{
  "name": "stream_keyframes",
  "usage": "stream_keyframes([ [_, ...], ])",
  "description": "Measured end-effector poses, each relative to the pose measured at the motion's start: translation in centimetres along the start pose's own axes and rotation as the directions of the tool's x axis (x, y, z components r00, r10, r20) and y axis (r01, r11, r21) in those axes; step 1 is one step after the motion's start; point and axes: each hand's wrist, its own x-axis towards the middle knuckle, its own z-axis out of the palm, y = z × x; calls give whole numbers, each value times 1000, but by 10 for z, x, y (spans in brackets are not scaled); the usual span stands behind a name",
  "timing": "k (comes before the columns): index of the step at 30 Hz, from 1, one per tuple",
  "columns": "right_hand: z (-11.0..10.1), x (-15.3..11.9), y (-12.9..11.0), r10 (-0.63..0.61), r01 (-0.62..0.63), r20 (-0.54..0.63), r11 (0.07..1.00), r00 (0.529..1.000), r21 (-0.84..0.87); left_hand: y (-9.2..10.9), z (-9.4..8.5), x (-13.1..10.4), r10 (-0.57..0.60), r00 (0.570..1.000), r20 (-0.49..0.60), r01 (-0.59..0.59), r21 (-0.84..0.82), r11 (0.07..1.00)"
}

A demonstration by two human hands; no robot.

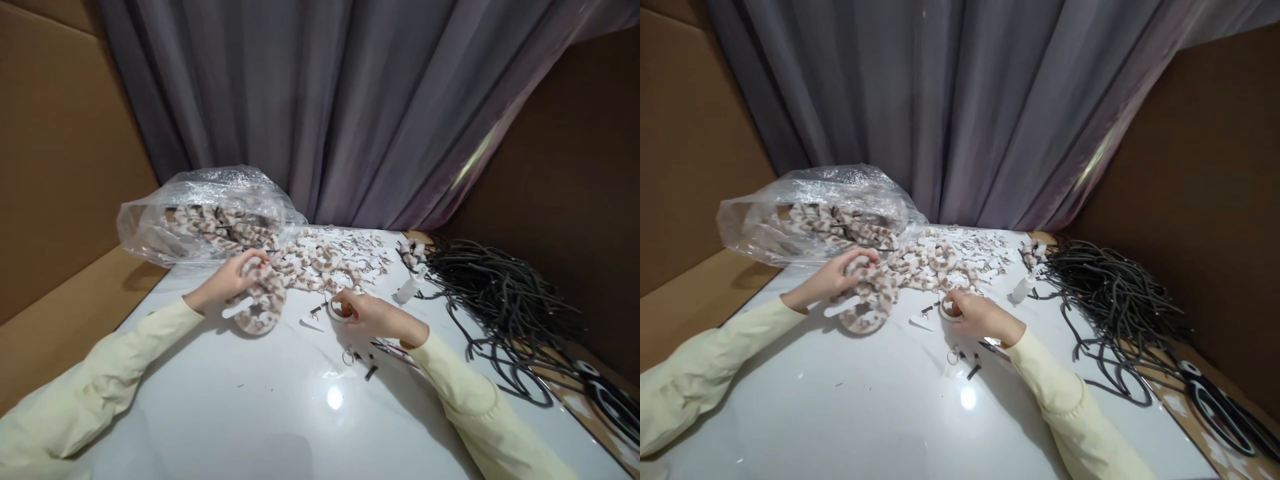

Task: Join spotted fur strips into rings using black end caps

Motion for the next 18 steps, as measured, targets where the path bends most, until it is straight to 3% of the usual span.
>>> stream_keyframes([
  [4, -4, -3, -6, 26, -31, -54, 995, 998, -96, 2, -42, 6, 37, 996, 85, -45, 89, 995],
  [7, -15, -11, 0, 39, -55, -96, 983, 995, -177, -3, -56, 5, 55, 972, 227, -95, 169, 981],
  [10, -30, -25, 20, 126, -155, -121, 950, 985, -272, -13, -53, 6, 42, 969, 242, -135, 382, 914],
  [13, -37, -37, 49, 349, -358, -88, 875, 933, -326, -24, -39, 9, 83, 969, 231, -202, 560, 803],
  [15, -35, -42, 68, 431, -439, -106, 828, 896, -350, -28, -30, 9, 120, 958, 260, -251, 561, 789],
  [18, -27, -48, 86, 503, -503, -105, 784, 858, -364, -30, -20, 6, 83, 948, 308, -240, 515, 823],
])
